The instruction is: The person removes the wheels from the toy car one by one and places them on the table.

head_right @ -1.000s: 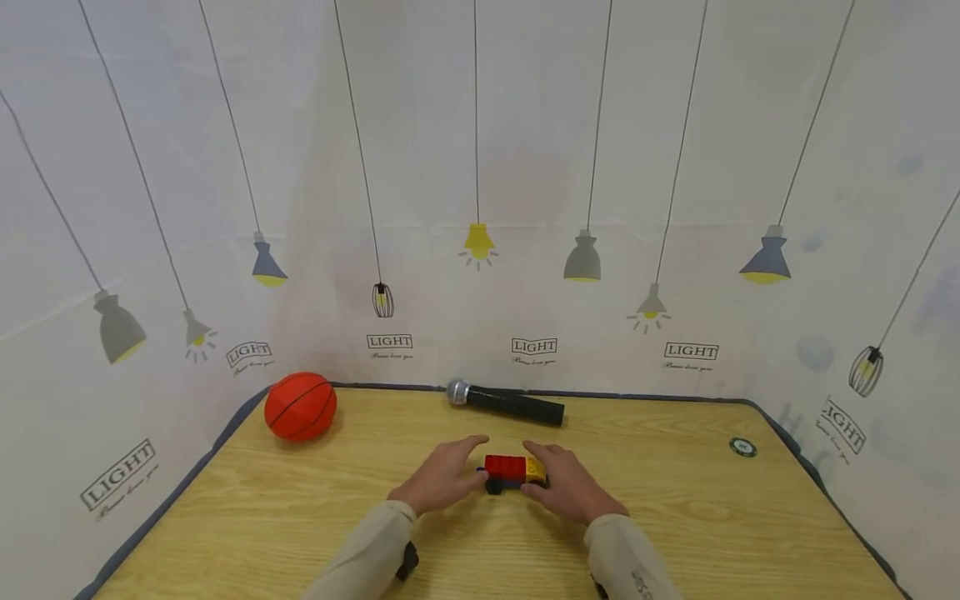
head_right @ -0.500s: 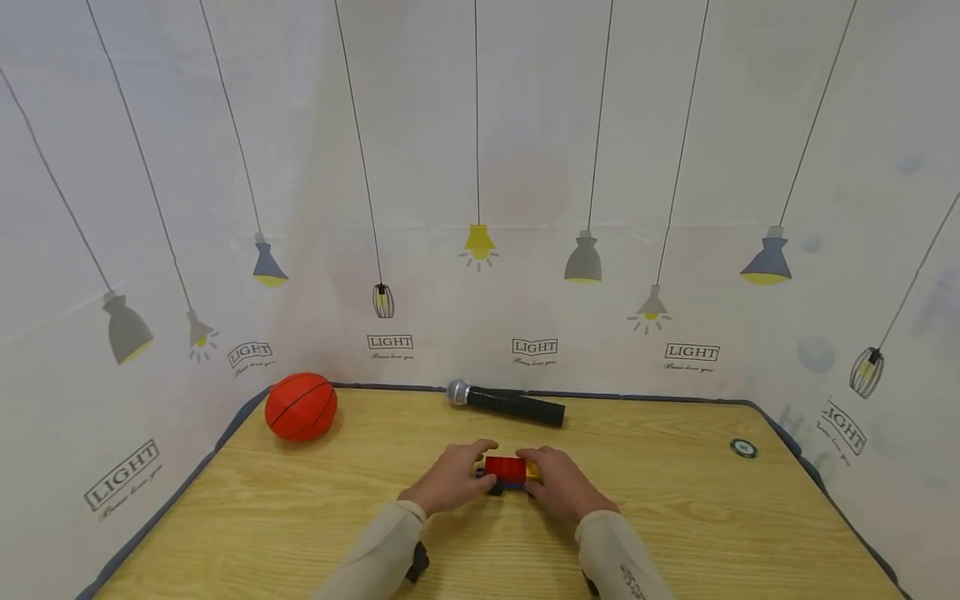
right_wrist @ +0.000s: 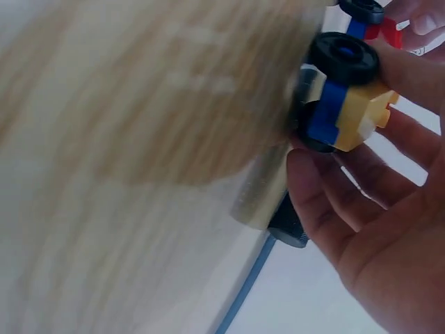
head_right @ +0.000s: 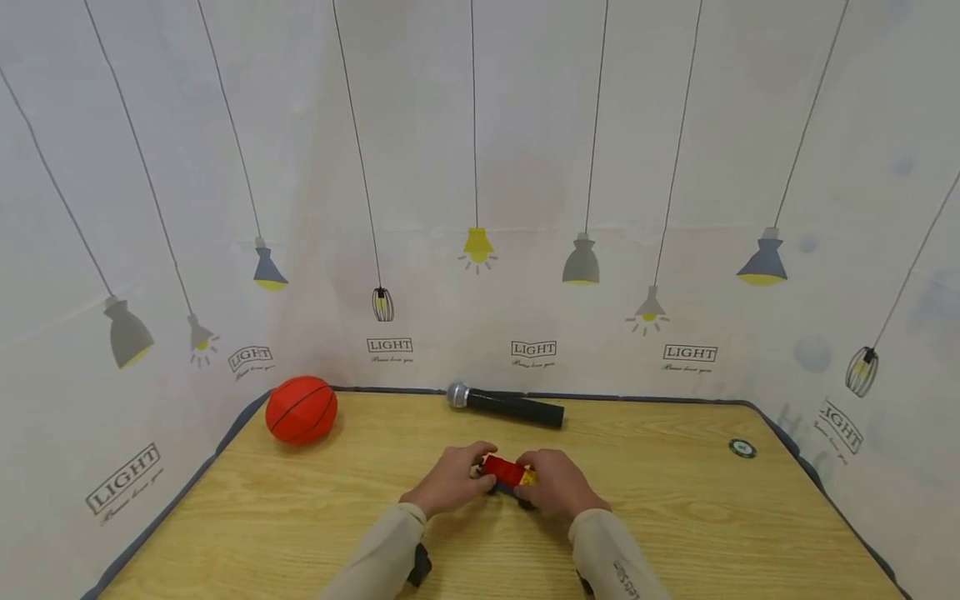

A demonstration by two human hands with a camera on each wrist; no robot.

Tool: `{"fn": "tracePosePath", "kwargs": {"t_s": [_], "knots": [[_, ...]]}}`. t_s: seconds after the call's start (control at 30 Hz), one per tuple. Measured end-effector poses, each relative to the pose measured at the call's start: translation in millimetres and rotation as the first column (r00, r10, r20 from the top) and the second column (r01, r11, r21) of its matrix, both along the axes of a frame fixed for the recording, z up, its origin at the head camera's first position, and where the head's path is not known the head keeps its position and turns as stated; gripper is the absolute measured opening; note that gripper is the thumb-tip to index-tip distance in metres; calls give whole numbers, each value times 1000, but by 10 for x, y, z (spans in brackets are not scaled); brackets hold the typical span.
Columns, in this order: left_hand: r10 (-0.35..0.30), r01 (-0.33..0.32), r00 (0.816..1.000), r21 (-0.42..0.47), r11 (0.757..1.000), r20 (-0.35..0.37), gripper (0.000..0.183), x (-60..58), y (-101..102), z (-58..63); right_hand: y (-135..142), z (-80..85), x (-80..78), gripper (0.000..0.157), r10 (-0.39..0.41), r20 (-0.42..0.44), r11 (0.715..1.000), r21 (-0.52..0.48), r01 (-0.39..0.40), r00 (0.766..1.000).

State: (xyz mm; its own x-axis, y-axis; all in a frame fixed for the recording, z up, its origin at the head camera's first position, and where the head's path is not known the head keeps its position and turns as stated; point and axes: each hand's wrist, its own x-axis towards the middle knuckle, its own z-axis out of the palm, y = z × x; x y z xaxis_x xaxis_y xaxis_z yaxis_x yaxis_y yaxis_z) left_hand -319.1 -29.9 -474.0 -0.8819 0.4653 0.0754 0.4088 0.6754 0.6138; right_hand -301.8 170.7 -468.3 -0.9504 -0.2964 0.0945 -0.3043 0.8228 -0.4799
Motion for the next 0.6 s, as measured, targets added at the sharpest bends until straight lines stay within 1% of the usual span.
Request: {"fn": "tracePosePath", "kwargs": {"t_s": [0.07, 0.17, 0.27, 0.43, 0.5, 0.6], "knots": [[3, -3, 1000, 15, 1000, 6, 45, -1, -2, -3, -8, 2, 2, 29, 0, -3, 1000, 19, 0, 1000], [11, -11, 1000, 36, 999, 2, 43, -1, -9, -15, -26, 2, 6, 27, -13, 9, 1000, 17, 13, 1000], [27, -27, 1000, 63, 998, 9, 42, 8, -26, -30, -37, -4, 17, 25, -44, 22, 999, -15, 45, 999], [80, -82, 996, 98, 992, 31, 42, 27, -78, -43, -10, -6, 41, 25, -81, 13, 993, -87, 82, 997], [96, -100, 995, 130, 987, 36, 41, 24, -95, -47, 7, 18, 54, 27, -101, 16, 987, -122, 102, 995], [103, -113, 993, 208, 971, 61, 39, 14, -106, -46, 19, 53, 64, 31, -127, 33, 978, -165, 131, 991]]}}
